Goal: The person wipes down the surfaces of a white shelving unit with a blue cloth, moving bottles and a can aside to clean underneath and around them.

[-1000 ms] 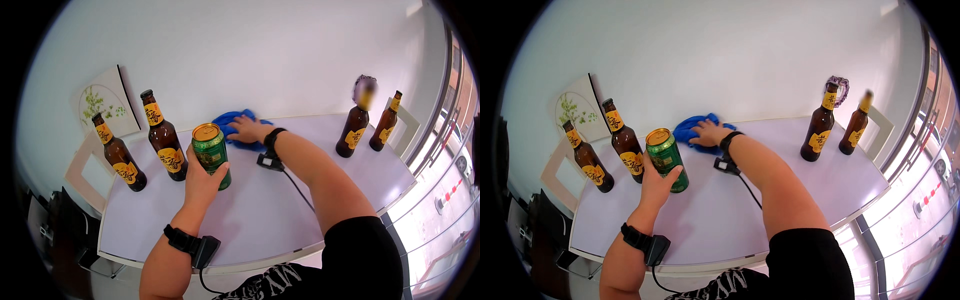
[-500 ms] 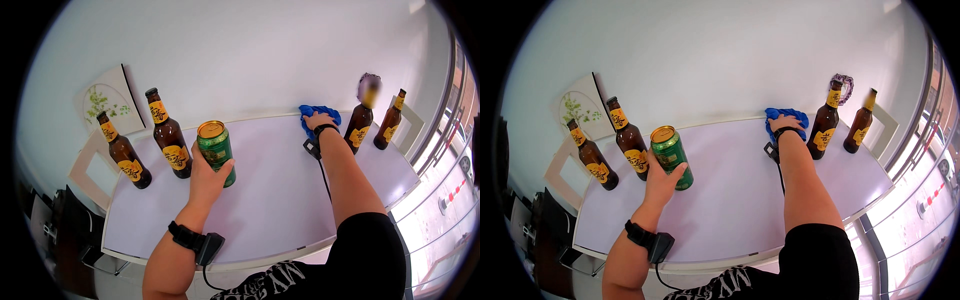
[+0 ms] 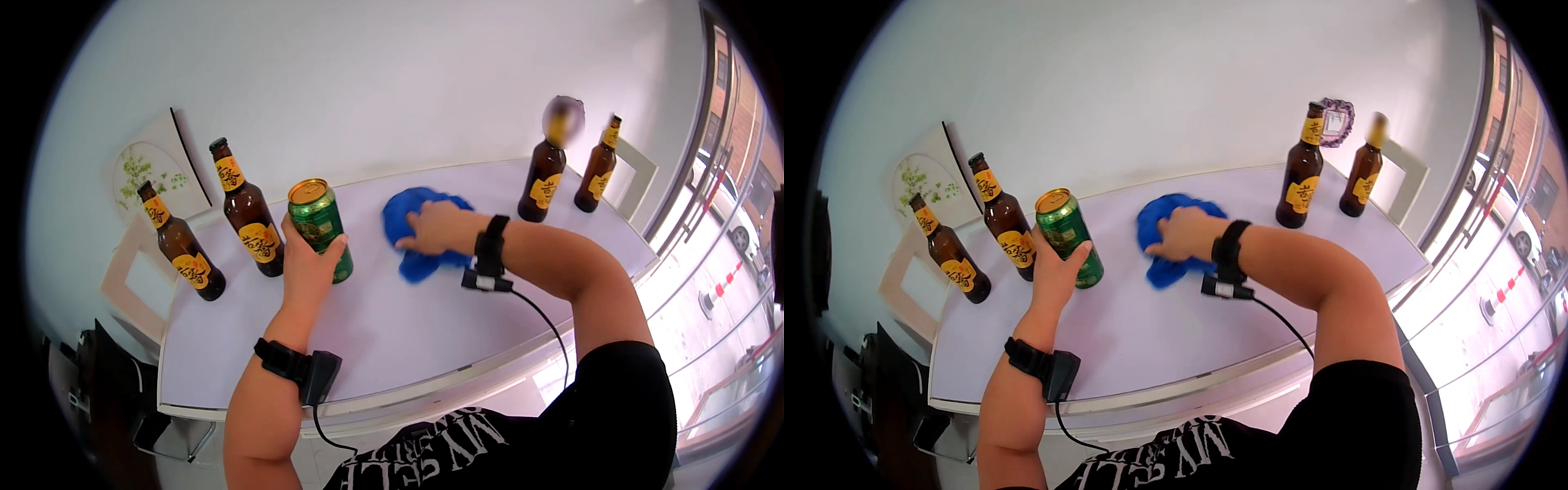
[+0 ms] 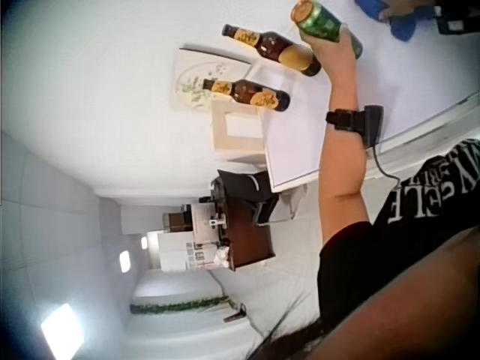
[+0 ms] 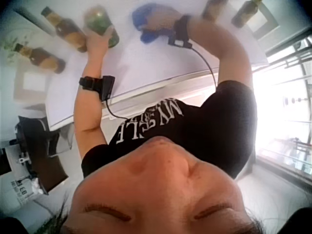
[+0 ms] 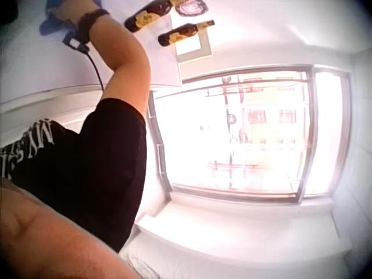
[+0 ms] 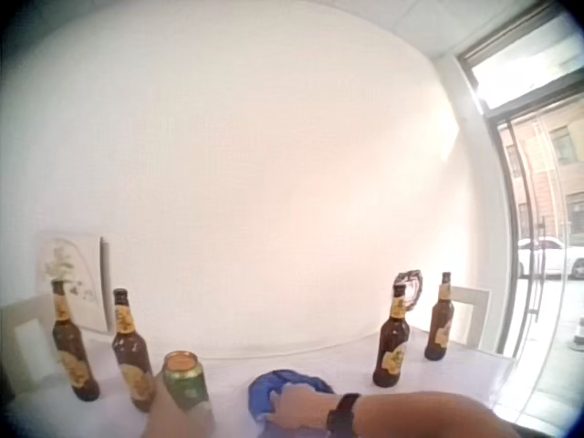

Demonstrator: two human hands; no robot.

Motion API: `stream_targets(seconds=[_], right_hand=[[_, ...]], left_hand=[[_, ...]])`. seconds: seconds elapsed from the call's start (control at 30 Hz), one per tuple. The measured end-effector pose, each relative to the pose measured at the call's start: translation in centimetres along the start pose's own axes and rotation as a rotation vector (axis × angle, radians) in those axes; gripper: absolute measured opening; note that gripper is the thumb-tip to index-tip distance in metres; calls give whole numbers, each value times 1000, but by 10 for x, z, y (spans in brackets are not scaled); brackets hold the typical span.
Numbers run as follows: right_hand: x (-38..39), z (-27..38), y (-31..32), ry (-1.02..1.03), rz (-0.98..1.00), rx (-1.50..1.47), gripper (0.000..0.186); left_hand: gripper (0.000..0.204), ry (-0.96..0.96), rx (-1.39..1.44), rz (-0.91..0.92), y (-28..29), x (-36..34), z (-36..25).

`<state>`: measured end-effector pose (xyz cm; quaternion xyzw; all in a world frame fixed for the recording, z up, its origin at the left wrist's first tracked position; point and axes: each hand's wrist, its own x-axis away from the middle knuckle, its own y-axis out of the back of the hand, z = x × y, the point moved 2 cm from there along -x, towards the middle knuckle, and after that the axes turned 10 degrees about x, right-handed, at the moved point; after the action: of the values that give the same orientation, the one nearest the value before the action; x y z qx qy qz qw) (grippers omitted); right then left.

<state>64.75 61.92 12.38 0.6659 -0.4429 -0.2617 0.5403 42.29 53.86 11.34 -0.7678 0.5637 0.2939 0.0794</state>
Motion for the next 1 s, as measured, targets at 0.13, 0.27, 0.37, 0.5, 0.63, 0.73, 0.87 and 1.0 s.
stream_targets(seconds=[0.13,0.27,0.37,0.5,0.63,0.73,0.87,1.0], right_hand=[[67,55,7,274,-12,53,75],[139,58,6,417,-15,-21,66],[177,52,12,474,95,-125,61],[213,23,15,537,337,-360,59],[233,-37,26,481,640,-871,64],[237,-73,56,431,205,-890,63],[213,-84,55,90,-239,-777,65],[184,-69,18,-14,-328,-429,88]], left_hand=[[83,-8,-26,-18,12,2,2],[85,-31,2,-8,4,1,3],[87,-41,17,0,4,1,5],[88,-27,46,15,3,1,10],[91,-51,97,5,3,0,8],[96,-62,93,25,3,-2,8],[105,-68,-5,34,6,-1,10],[110,-13,10,57,5,1,4]])
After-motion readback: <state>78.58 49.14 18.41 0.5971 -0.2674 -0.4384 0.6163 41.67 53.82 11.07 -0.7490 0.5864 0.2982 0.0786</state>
